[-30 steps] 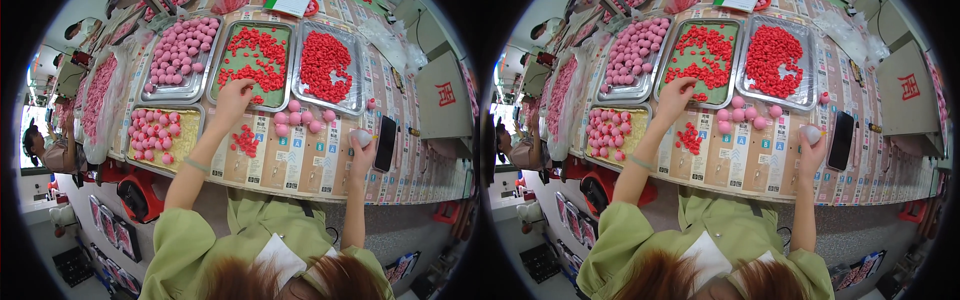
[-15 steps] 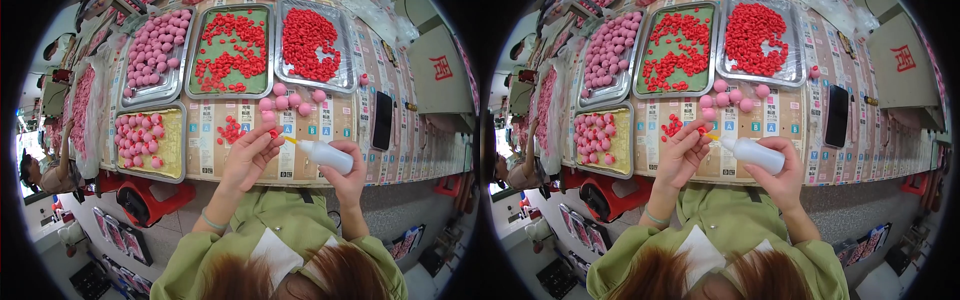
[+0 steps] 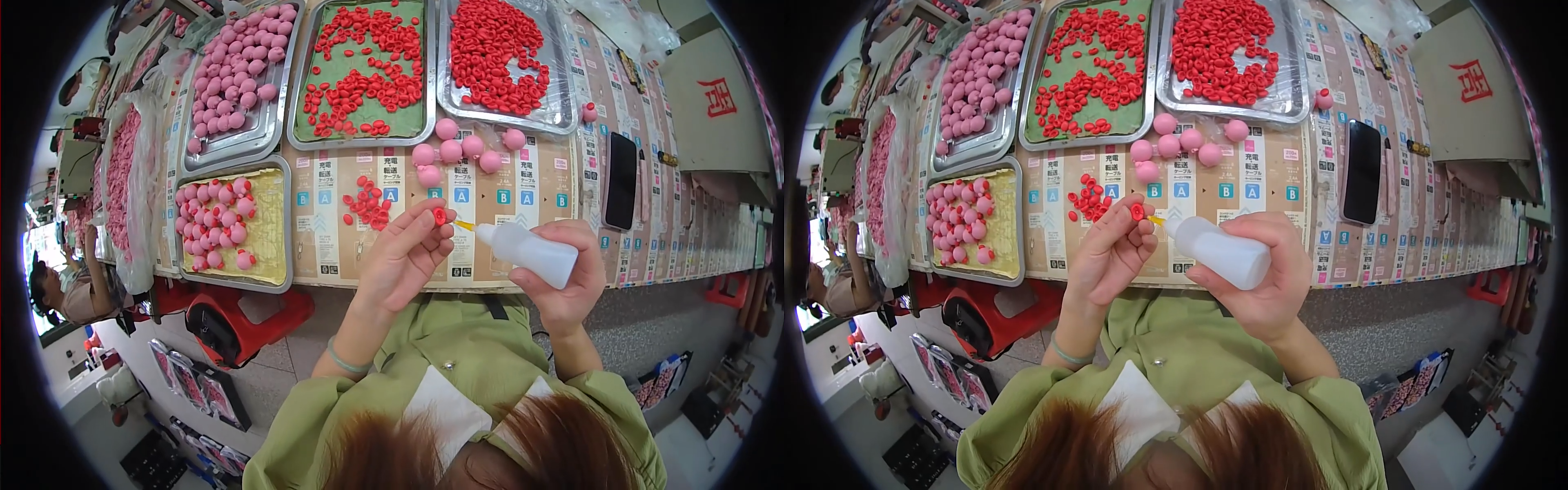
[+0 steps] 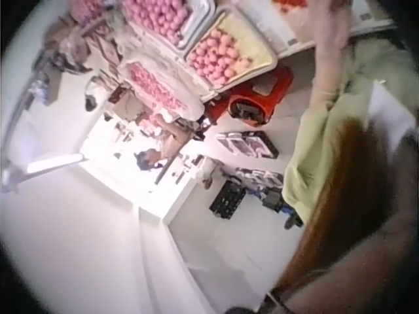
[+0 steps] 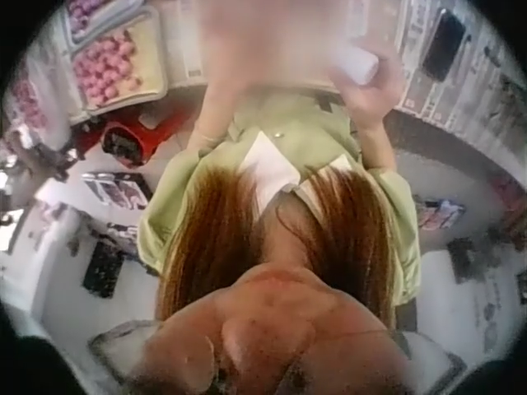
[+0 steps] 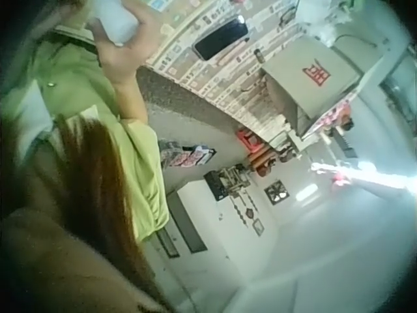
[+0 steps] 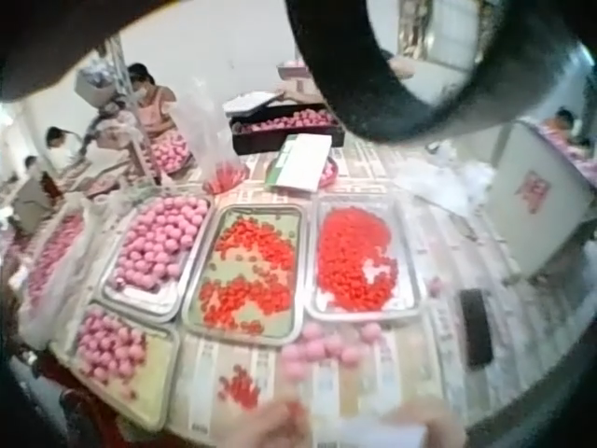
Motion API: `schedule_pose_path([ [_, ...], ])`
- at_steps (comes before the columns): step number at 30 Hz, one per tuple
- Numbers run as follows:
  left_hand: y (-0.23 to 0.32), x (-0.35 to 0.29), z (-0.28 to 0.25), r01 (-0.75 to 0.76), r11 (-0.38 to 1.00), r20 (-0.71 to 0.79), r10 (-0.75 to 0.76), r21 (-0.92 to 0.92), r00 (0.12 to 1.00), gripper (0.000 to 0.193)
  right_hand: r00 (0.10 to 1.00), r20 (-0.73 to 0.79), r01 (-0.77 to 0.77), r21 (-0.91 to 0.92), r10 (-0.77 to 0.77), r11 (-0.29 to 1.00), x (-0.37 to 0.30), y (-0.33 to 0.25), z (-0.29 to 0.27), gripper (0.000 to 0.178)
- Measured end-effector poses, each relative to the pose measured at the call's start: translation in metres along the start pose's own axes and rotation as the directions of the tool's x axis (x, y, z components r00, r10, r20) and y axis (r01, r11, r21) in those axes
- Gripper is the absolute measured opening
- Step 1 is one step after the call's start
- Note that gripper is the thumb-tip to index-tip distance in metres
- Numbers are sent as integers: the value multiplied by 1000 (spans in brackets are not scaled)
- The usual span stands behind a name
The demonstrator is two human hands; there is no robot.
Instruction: Assembling small toy components by gluing red pieces onto pink spheres.
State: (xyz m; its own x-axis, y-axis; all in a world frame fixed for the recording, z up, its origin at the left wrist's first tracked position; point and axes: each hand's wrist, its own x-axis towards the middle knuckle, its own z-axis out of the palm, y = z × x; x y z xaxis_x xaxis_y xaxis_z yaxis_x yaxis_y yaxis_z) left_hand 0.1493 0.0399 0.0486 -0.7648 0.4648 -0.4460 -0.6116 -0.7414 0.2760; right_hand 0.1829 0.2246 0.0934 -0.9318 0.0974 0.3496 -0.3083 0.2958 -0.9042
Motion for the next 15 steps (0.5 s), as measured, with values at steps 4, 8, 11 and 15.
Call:
schedule_pose_path([
  [4, -1, 0, 0, 0, 1000, -14, 0, 20, 1000, 24, 1000, -13, 8, -31, -9, 999, 1, 1, 1, 45],
  [8, -1, -1, -1, 5, 1000, 7, -5, 17, 1000, 24, 1000, 1, 23, -67, -23, 998, 2, 2, 1, 46],
  [11, -1, -1, 0, 2, 1000, -5, -2, 23, 1000, 24, 1000, 6, 28, -77, -28, 997, 3, 2, 0, 45],
  [15, 0, -1, 0, -1, 999, -16, 1, 34, 1000, 24, 1000, 11, 5, -54, -5, 999, 2, 1, 0, 45],
])
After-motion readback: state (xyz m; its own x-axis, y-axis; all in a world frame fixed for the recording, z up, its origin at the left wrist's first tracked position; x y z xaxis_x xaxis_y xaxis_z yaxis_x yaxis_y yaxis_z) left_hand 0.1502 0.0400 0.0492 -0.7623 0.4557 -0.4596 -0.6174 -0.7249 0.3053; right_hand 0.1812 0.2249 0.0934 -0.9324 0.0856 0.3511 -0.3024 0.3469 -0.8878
